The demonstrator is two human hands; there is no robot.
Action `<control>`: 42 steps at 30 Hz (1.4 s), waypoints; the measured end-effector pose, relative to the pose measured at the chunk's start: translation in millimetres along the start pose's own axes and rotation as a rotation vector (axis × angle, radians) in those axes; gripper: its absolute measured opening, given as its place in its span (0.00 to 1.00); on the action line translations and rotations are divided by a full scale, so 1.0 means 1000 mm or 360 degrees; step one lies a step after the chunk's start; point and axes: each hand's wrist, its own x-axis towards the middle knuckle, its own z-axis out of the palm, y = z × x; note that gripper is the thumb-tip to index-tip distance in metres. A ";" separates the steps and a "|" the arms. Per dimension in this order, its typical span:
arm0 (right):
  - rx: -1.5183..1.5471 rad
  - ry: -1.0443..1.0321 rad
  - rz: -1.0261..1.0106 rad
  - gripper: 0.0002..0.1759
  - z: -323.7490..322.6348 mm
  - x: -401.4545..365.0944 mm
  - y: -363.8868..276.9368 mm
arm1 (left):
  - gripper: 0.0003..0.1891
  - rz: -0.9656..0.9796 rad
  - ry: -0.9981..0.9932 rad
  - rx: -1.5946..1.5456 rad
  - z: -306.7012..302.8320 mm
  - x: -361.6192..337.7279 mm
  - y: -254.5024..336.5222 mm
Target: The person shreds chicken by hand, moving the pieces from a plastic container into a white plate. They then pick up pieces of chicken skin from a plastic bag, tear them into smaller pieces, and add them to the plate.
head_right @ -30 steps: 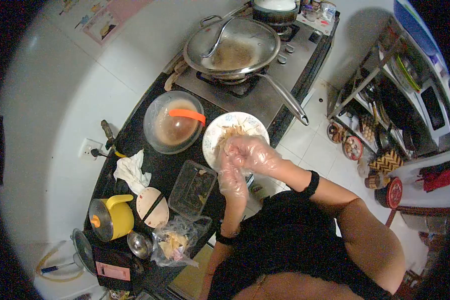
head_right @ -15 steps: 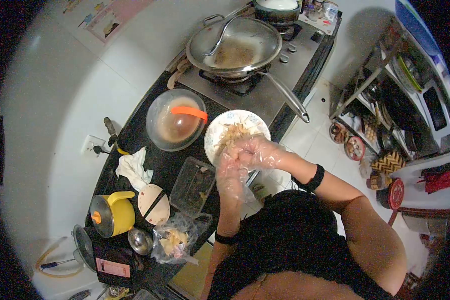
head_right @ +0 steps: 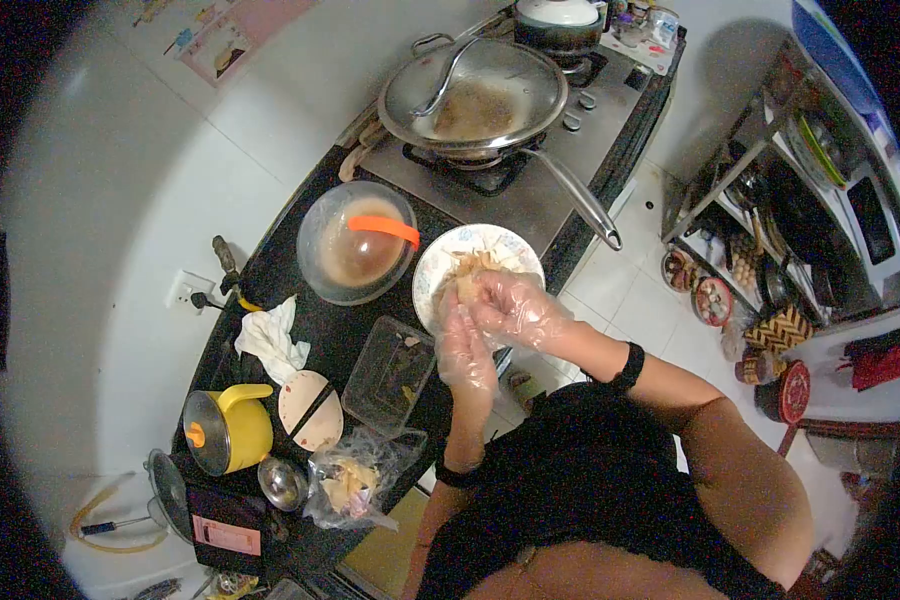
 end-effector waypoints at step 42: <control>-0.0233 -0.0264 -0.0440 0.16 -0.011 0.001 0.019 | 0.15 -0.0450 -0.0068 -0.0043 0.012 0.002 -0.021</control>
